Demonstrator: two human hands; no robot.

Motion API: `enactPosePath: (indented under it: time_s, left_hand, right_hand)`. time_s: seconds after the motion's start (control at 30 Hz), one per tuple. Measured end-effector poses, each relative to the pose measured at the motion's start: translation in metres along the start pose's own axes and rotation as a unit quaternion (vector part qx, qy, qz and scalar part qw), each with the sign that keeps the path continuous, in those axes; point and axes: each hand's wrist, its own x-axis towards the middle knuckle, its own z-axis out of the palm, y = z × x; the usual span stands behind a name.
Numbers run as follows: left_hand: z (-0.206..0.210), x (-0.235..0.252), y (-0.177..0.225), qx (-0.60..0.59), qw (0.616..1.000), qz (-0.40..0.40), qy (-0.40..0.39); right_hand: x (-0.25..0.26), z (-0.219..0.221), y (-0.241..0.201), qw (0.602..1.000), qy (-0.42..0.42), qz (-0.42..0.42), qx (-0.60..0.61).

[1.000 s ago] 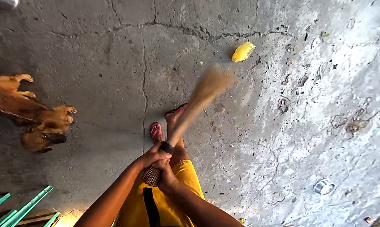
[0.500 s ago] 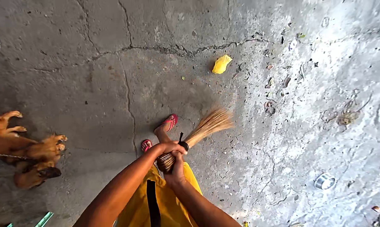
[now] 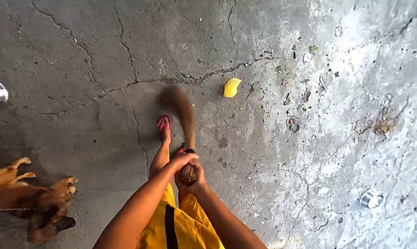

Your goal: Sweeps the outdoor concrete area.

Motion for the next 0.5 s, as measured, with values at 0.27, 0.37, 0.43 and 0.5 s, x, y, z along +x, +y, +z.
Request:
enactPosePath:
  time_s: [0.27,0.37,0.43,0.5]
  left_hand:
    - [-0.06,-0.031,0.108,0.022,0.972,0.061,-0.226]
    - [-0.115,-0.082,0.072,-0.106,0.982,0.114,-0.107]
    - [-0.135,-0.106,0.066,-0.194,0.974,0.112,0.024]
    - [-0.146,-0.1,0.072,-0.243,0.953,0.107,0.144]
  right_hand:
    - [-0.011,0.101,-0.035,0.994,0.038,-0.101,0.034]
    - [-0.018,0.145,-0.016,0.998,-0.029,0.029,-0.056]
    - [-0.006,0.167,-0.013,0.986,-0.056,0.077,-0.134]
    - [0.014,0.185,-0.029,0.972,-0.078,0.107,-0.193]
